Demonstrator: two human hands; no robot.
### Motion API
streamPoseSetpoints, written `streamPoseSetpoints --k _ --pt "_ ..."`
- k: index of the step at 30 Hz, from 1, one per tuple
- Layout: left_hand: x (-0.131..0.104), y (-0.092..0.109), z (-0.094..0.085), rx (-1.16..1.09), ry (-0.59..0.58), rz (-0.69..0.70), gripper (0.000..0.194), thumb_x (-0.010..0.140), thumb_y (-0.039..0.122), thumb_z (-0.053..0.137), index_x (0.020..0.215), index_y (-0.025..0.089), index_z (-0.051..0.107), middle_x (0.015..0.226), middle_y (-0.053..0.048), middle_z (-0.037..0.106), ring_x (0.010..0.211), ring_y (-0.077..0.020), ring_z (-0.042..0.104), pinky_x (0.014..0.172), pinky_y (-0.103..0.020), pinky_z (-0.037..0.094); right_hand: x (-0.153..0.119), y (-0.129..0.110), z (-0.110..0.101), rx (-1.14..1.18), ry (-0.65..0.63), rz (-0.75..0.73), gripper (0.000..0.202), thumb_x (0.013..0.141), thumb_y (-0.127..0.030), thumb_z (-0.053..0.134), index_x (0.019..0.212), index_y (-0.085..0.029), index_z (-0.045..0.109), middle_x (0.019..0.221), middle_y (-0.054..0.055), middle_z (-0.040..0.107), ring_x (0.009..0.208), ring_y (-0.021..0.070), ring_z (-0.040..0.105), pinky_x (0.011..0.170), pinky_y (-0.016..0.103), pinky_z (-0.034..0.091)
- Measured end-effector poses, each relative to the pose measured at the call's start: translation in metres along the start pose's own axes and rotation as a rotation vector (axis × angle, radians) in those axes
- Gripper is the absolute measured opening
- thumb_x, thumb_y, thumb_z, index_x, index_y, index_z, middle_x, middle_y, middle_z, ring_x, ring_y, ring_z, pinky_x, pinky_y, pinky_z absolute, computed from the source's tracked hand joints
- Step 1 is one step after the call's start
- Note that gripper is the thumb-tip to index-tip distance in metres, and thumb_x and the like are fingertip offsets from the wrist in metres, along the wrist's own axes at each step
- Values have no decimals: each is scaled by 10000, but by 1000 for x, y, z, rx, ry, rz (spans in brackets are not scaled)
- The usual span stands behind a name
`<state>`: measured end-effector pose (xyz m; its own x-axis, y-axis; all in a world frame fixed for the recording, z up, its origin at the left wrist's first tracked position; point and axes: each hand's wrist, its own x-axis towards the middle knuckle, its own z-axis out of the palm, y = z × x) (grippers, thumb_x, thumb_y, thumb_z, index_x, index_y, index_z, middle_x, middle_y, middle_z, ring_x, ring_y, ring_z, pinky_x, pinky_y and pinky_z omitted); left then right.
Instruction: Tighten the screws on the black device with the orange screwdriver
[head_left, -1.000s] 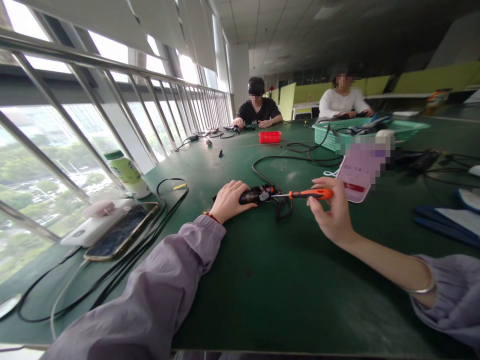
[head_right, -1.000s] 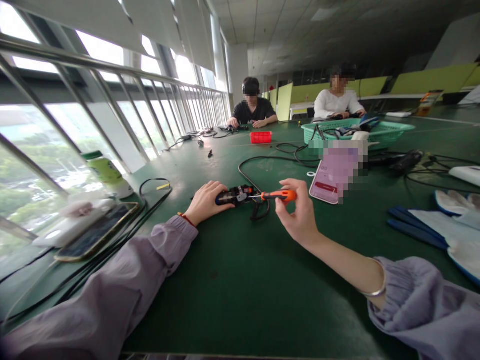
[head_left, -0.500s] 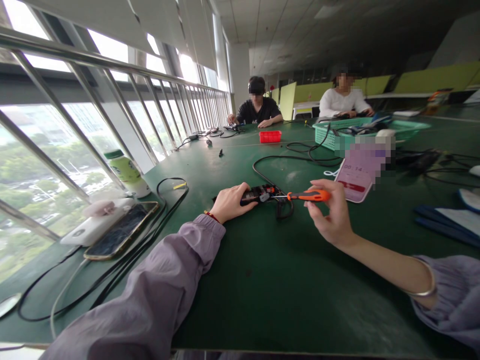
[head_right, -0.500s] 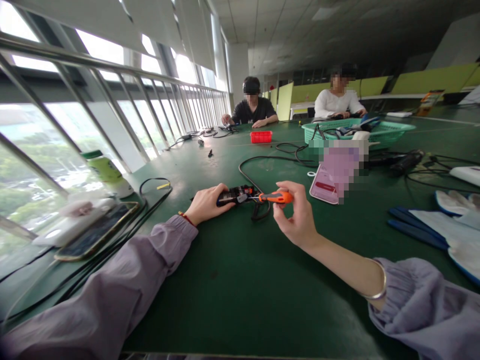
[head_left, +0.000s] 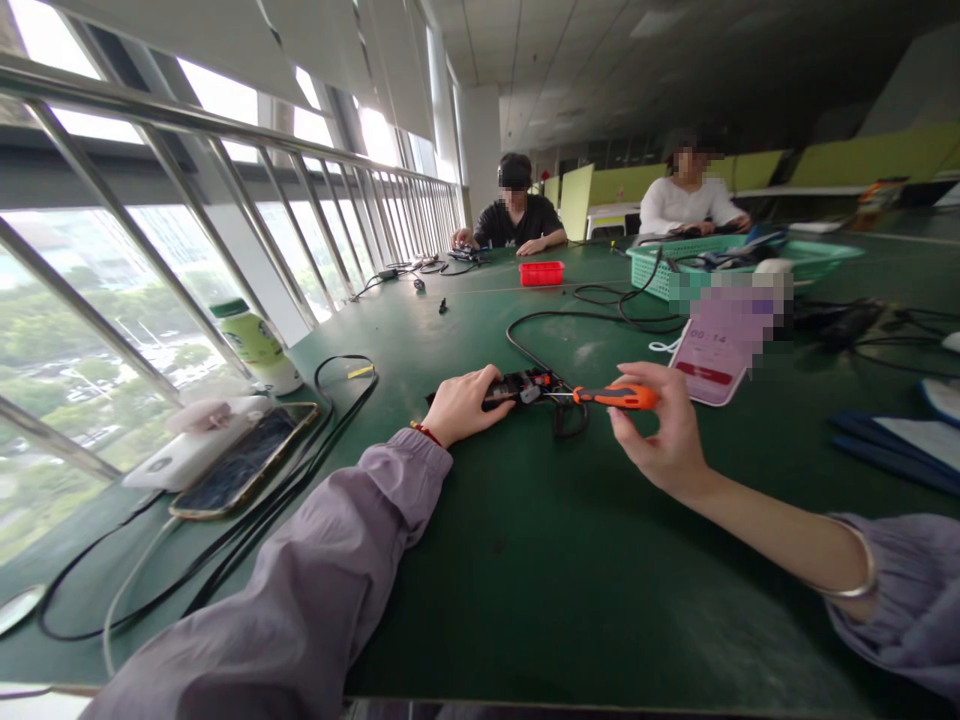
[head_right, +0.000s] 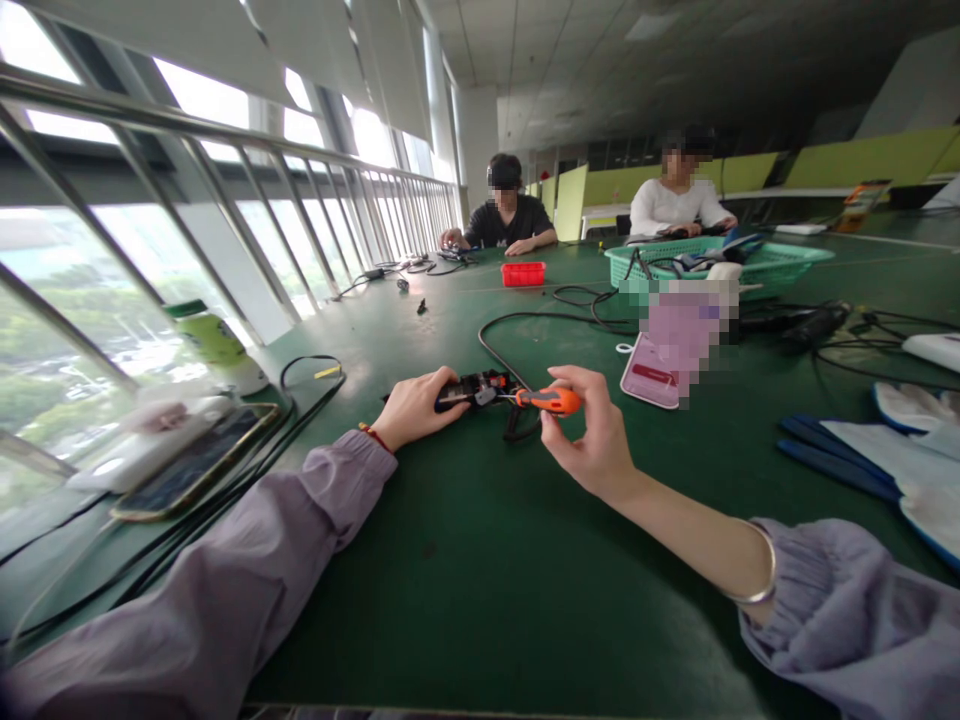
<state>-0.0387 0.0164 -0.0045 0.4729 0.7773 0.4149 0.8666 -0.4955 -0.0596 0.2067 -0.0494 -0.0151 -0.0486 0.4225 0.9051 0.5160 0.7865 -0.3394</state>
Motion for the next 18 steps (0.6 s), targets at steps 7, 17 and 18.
streamPoseSetpoints --k 7,17,18 --pt "0 0 -2 -8 -17 -6 345 813 510 458 975 208 490 850 -25 657 791 -205 636 590 -269 390 2 -6 -4 -26 -138 115 137 786 -233 540 922 -222 523 740 -15 597 476 87 508 474 233 419" --pt "0 0 0 -17 -9 -10 339 811 508 468 969 209 492 854 -28 660 797 -209 636 592 -265 388 -2 5 1 -19 -1 28 375 764 -184 542 1127 -225 454 949 54 568 806 173 614 733 338 504" --pt "0 -1 0 -15 -11 -10 341 811 510 466 969 208 493 855 -29 660 797 -209 636 594 -265 390 -1 4 1 -11 -7 41 372 761 -185 548 1119 -224 456 903 39 572 773 168 613 720 334 503"
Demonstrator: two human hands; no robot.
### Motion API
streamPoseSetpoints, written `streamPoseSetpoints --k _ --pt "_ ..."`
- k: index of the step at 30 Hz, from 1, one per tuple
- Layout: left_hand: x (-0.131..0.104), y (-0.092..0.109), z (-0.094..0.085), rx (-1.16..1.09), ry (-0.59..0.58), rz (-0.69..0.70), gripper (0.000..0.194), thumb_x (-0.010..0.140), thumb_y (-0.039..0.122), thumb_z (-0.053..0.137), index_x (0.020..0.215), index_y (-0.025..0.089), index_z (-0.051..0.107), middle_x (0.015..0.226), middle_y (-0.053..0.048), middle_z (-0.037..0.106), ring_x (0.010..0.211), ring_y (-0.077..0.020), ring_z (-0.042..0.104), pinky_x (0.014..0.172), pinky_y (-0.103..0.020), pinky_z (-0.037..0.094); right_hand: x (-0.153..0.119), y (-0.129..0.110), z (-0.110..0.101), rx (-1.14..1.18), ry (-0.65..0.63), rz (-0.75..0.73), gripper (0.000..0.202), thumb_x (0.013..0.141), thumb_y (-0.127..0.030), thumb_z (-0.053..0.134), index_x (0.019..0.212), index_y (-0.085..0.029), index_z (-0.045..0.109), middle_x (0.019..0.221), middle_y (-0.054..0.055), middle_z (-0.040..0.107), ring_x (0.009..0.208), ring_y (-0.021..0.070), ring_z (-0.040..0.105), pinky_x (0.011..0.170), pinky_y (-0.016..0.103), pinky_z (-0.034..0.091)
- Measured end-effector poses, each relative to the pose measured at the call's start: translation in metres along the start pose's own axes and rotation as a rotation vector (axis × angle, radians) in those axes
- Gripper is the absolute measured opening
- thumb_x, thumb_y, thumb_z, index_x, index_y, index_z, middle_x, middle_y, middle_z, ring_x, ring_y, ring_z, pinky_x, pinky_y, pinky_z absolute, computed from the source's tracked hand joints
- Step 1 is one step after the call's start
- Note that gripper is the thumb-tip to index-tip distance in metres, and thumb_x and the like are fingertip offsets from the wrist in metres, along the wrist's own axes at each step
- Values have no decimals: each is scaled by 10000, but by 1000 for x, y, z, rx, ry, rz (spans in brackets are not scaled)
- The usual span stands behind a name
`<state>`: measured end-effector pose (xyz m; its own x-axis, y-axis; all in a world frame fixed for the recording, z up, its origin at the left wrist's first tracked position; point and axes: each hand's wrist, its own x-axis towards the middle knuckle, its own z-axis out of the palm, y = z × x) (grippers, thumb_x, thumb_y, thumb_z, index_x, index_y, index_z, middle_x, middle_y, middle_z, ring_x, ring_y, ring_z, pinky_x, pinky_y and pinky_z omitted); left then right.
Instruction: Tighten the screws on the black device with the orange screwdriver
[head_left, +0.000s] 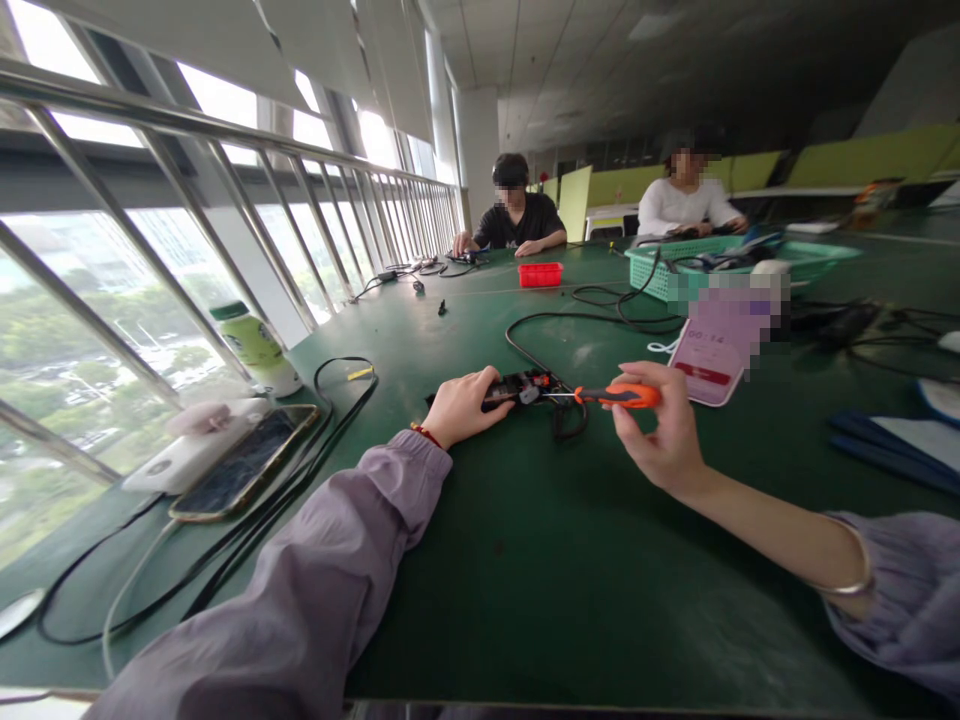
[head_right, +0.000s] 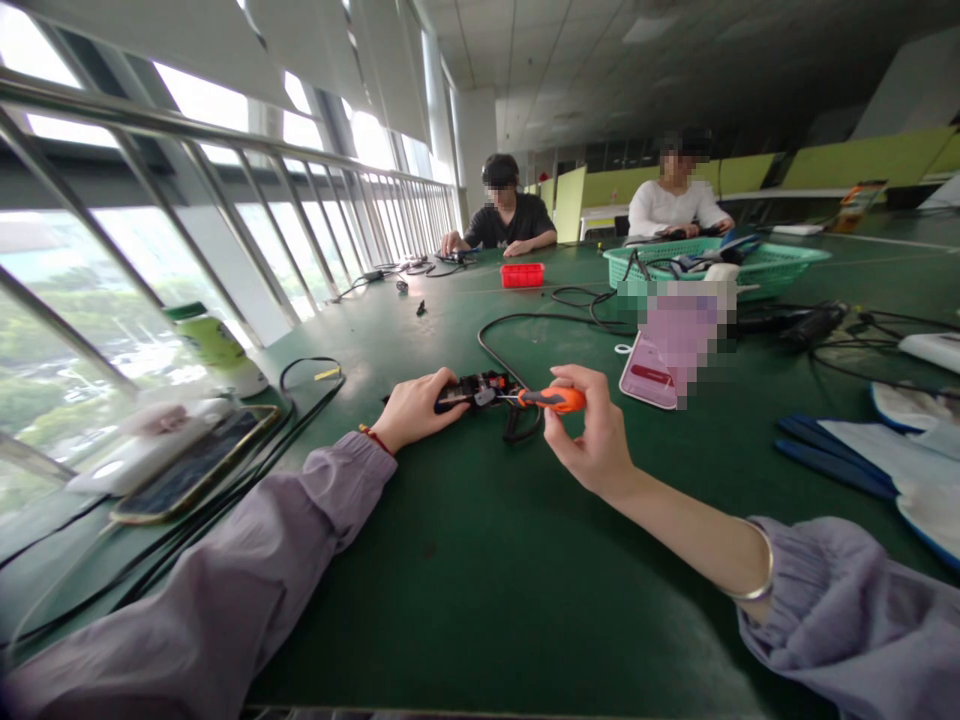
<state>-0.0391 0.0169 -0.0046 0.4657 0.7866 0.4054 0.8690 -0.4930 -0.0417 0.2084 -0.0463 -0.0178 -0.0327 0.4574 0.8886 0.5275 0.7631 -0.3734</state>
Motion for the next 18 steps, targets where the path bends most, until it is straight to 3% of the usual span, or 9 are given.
streamPoseSetpoints --k 3,6,10,14,18 --pt "0 0 0 14 -6 -3 351 815 517 453 977 208 492 861 -30 660 795 -204 634 601 -264 394 2 -4 -2 16 -52 73 270 771 -209 559 1034 -214 497 675 -34 549 553 119 557 578 266 468" --pt "0 1 -1 22 -8 -5 350 817 520 447 972 209 488 850 -28 658 790 -200 633 599 -262 392 3 -7 -6 12 -121 117 117 828 -282 498 892 -201 553 595 -41 550 455 92 493 471 229 389" --pt "0 1 -1 25 -15 -14 345 820 520 441 964 211 488 846 -30 655 787 -199 630 606 -263 396 1 -6 -7 38 -184 97 219 874 -302 391 906 -197 580 544 -40 515 433 99 453 454 241 359" --pt "0 1 0 1 -11 -12 340 817 511 447 966 208 493 849 -38 651 784 -205 627 610 -269 400 -1 1 -4 57 -47 57 236 815 -244 466 1046 -213 505 706 -19 537 565 127 523 559 279 441" --pt "1 0 1 -20 -16 -18 343 812 511 451 972 211 498 845 -38 648 790 -206 626 620 -269 407 -1 8 -3 111 3 89 286 811 -259 461 1094 -217 456 941 38 537 657 139 551 603 322 469"
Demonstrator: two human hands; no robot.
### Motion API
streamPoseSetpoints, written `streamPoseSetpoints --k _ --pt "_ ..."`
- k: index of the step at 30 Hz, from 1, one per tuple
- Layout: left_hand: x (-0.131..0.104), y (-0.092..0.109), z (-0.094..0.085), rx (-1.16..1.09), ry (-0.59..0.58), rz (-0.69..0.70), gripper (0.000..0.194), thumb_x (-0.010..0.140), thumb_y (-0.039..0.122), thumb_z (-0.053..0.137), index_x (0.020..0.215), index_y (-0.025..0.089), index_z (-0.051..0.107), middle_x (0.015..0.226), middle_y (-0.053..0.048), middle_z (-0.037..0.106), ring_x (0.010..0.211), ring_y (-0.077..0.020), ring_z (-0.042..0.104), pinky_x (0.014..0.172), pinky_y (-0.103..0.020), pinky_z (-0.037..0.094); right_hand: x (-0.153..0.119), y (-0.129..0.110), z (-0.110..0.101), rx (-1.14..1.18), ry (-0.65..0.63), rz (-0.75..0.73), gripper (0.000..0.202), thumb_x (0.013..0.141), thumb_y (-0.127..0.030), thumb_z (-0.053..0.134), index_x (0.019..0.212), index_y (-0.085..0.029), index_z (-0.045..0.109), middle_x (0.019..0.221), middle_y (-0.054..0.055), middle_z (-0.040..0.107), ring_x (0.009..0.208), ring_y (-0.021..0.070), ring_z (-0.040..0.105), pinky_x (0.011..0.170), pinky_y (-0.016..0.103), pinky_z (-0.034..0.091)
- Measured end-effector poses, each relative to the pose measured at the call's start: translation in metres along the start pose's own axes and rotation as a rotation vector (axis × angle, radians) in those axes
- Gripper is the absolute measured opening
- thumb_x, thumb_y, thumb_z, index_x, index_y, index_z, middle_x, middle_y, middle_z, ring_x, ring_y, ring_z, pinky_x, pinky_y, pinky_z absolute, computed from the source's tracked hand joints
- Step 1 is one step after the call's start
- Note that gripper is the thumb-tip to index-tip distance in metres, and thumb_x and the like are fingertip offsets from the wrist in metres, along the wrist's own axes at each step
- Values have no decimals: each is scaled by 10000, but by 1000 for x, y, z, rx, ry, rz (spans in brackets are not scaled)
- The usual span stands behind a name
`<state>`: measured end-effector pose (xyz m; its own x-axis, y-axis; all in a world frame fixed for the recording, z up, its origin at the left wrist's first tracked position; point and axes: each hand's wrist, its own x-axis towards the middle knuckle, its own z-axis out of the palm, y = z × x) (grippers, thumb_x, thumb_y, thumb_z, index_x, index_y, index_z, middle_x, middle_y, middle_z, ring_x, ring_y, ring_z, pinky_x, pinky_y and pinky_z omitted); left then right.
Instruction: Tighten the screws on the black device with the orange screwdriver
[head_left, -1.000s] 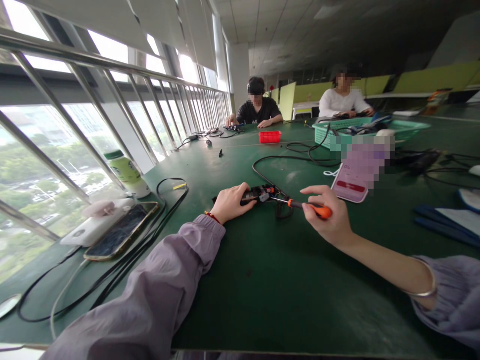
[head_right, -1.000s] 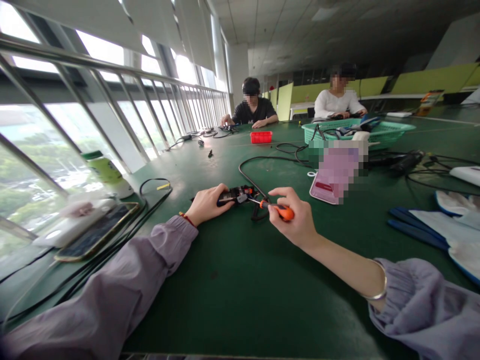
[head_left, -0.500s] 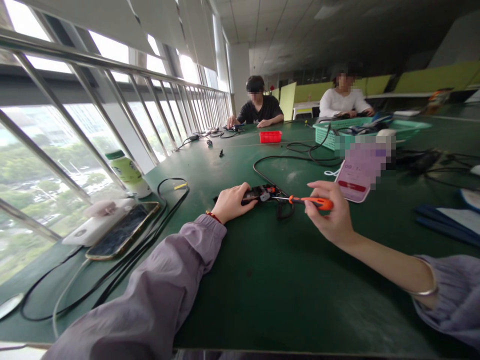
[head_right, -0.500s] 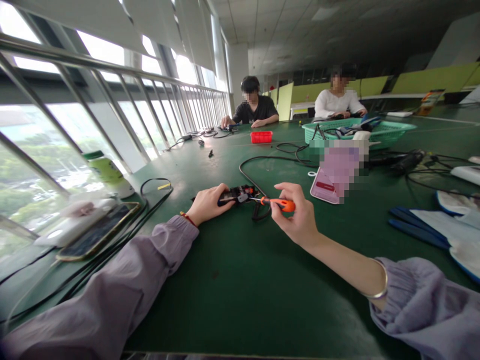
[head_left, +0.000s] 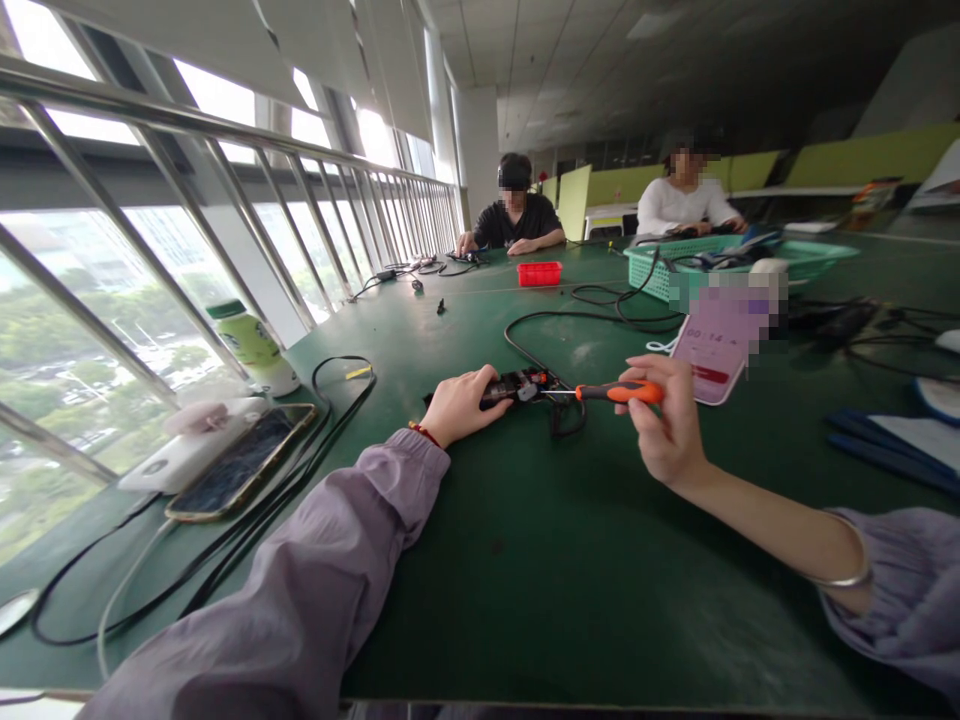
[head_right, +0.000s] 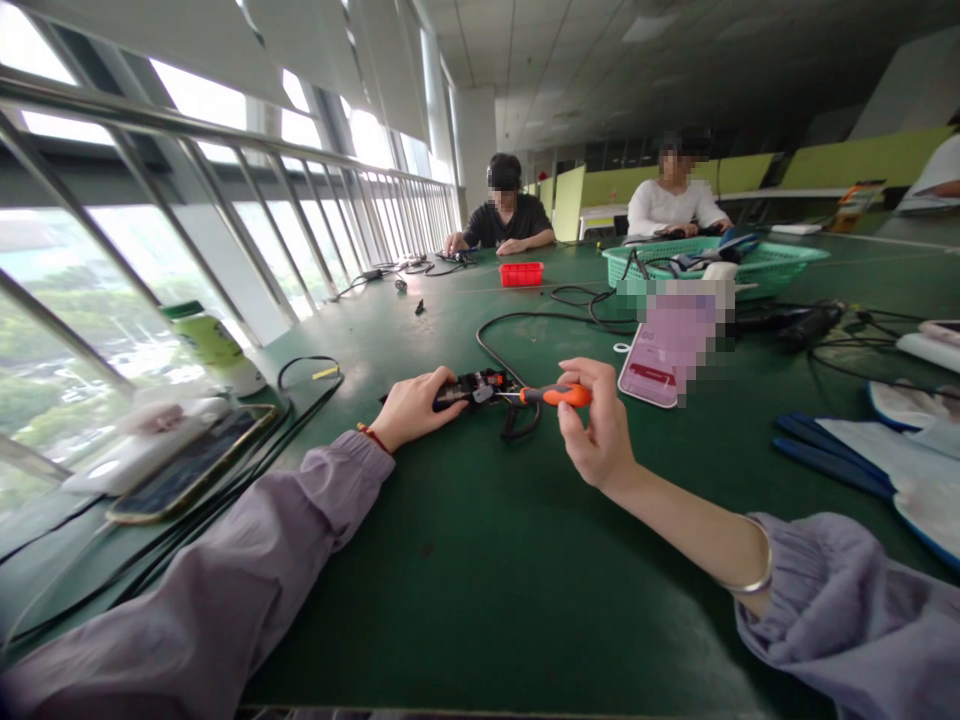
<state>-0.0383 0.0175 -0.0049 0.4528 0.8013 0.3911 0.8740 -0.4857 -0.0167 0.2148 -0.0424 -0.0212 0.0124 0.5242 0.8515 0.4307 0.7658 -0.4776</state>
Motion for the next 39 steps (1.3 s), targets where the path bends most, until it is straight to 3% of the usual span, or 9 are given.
streamPoseSetpoints --k 5,8,12,18,24,30,35,39 --pt "0 0 0 29 1 1 344 815 515 447 972 212 492 848 -30 653 787 -199 629 604 -260 396 1 -2 -3 -51 -120 86 167 861 -256 439 1001 -206 513 544 -70 453 414 90 426 469 254 379" --pt "0 0 0 35 2 10 347 820 518 441 971 210 488 847 -31 656 787 -202 631 596 -264 389 0 -1 -2 -47 -75 8 163 846 -248 457 990 -209 520 773 -6 554 508 95 496 540 281 436" --pt "0 0 0 40 1 5 346 819 519 441 970 211 487 848 -31 657 785 -203 631 595 -266 389 0 2 -1 -68 3 -107 298 802 -227 482 1100 -222 475 910 36 534 724 157 568 681 349 490" --pt "0 1 0 37 -4 -5 341 818 513 445 977 215 488 858 -32 656 793 -198 630 613 -263 399 0 -3 -2 -102 -108 -30 146 829 -236 471 957 -211 538 730 -5 551 523 111 503 546 287 455" --pt "0 1 -1 30 -5 -3 338 821 513 443 972 214 491 849 -33 657 797 -204 631 608 -263 395 1 -4 -1 -109 -22 -144 318 790 -184 495 1104 -233 478 846 22 557 675 151 570 631 316 484" --pt "0 0 0 35 3 7 342 823 516 444 972 212 488 848 -33 657 790 -207 631 598 -266 387 1 -4 -2 -162 -106 -125 114 804 -201 497 906 -230 540 811 18 590 665 154 565 622 317 466" --pt "0 0 0 40 -3 10 339 826 514 440 968 210 485 851 -34 659 789 -205 632 595 -266 383 1 -4 0 -140 -27 -160 345 768 -188 527 1108 -218 480 898 44 568 753 170 583 679 328 489" --pt "1 0 -1 45 6 21 337 826 512 439 959 206 484 842 -31 657 775 -208 633 584 -270 373 2 -6 -2 -195 -119 -149 154 803 -227 513 955 -224 536 737 6 589 641 152 579 601 297 470"
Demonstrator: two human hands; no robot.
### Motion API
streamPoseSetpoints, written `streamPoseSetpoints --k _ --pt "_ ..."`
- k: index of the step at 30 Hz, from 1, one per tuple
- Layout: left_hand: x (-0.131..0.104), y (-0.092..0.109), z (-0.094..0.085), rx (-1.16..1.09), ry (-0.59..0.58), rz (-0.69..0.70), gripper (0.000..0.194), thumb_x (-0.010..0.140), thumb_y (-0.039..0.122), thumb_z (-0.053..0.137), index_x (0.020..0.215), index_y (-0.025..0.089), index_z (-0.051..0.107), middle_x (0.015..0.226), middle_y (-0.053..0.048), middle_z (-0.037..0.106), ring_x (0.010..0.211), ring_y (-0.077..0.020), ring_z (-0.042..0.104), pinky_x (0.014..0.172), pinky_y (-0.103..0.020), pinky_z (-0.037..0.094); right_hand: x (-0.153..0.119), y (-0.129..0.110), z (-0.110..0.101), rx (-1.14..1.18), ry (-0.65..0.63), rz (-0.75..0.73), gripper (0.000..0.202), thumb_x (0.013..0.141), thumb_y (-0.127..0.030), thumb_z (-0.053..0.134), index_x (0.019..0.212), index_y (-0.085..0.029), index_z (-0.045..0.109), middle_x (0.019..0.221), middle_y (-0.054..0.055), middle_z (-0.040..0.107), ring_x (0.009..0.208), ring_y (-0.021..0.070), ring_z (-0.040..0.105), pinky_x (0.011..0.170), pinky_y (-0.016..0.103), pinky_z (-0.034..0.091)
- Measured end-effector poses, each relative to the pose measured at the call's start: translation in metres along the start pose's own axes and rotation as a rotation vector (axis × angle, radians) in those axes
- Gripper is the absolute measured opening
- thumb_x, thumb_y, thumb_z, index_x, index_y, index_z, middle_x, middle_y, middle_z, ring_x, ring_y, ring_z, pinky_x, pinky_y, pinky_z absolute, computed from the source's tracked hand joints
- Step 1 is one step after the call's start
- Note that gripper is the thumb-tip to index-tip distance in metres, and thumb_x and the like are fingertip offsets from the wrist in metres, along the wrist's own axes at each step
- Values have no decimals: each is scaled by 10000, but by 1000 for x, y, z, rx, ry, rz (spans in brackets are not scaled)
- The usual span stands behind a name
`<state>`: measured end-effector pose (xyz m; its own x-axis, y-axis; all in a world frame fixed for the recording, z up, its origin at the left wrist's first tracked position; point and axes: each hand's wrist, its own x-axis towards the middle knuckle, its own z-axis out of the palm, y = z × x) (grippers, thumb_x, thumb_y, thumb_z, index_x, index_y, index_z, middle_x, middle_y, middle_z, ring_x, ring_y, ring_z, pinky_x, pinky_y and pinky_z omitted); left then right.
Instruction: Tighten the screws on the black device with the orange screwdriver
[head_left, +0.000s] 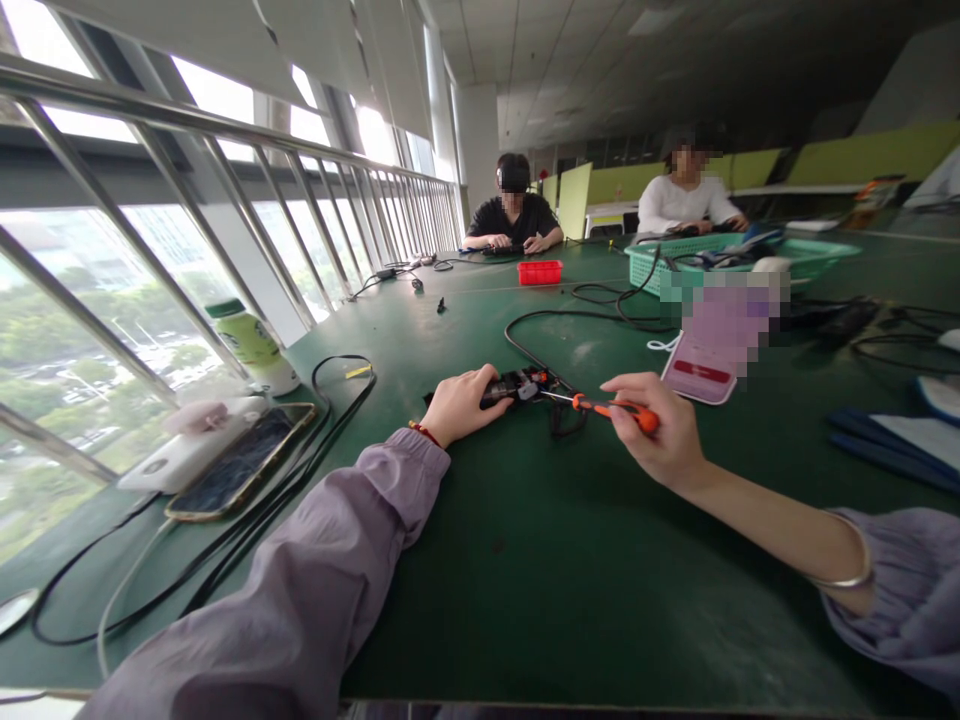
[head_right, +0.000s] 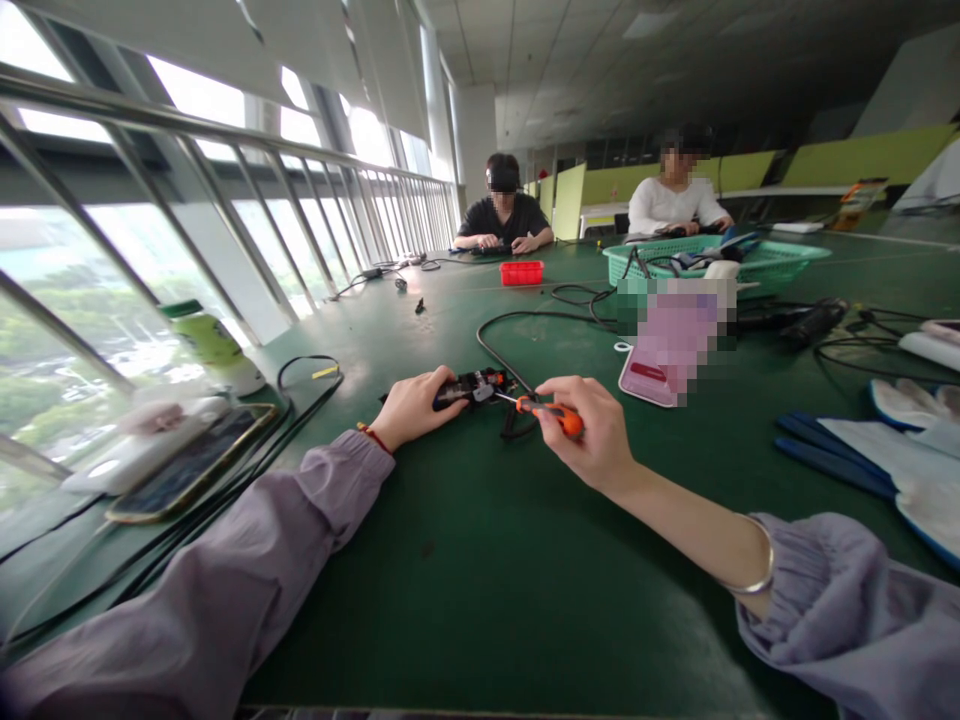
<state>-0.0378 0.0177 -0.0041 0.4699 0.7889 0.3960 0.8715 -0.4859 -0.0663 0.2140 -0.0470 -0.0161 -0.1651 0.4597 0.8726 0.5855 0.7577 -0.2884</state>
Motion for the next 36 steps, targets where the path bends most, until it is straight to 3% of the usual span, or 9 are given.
streamPoseSetpoints --k 3,8,14,20,26,30,32,36 --pt "0 0 0 1 -5 -5 343 825 518 435 958 205 485 846 -31 657 783 -207 634 592 -269 378 0 0 -1 18 -32 12 123 827 -248 491 937 -223 538 719 -3 604 589 133 576 563 272 460" --pt "0 1 -1 3 -18 -17 346 828 515 429 973 206 484 859 -31 658 804 -204 633 606 -265 387 0 2 1 41 99 -13 307 795 -213 506 1101 -214 482 934 55 601 756 166 621 672 303 502" --pt "0 1 -1 2 -18 -19 351 828 519 428 976 206 485 860 -33 657 812 -204 633 607 -262 388 0 -1 -1 61 -50 65 148 839 -237 464 970 -214 530 583 -42 537 481 108 521 502 241 427" --pt "0 -1 1 4 -19 -19 351 825 519 433 978 207 483 851 -29 653 803 -200 631 597 -257 382 0 1 1 66 100 1 315 795 -216 515 1107 -206 473 918 51 590 724 152 616 657 287 493" --pt "0 -1 2 6 -3 -5 345 831 516 430 967 204 485 851 -31 654 792 -204 630 587 -264 376 1 -3 1 46 -4 43 181 818 -221 512 999 -218 513 666 -32 544 502 95 509 509 228 437" --pt "0 -1 2 18 -6 -6 346 828 518 435 970 206 486 847 -27 653 785 -202 630 586 -266 377 -1 0 3 90 102 52 324 793 -209 534 1111 -221 471 953 49 560 722 148 602 675 309 509" --pt "0 -1 2 19 -5 -8 346 828 519 436 972 208 486 852 -26 654 785 -200 630 590 -266 378 -1 1 3 106 111 45 344 795 -206 533 1130 -224 458 1007 61 547 730 147 609 701 325 512" --pt "-1 -1 2 9 3 2 335 830 510 436 964 207 485 851 -25 654 784 -203 629 582 -269 373 -1 0 2 57 36 66 199 807 -220 542 1005 -224 514 811 0 571 546 93 540 557 251 469"
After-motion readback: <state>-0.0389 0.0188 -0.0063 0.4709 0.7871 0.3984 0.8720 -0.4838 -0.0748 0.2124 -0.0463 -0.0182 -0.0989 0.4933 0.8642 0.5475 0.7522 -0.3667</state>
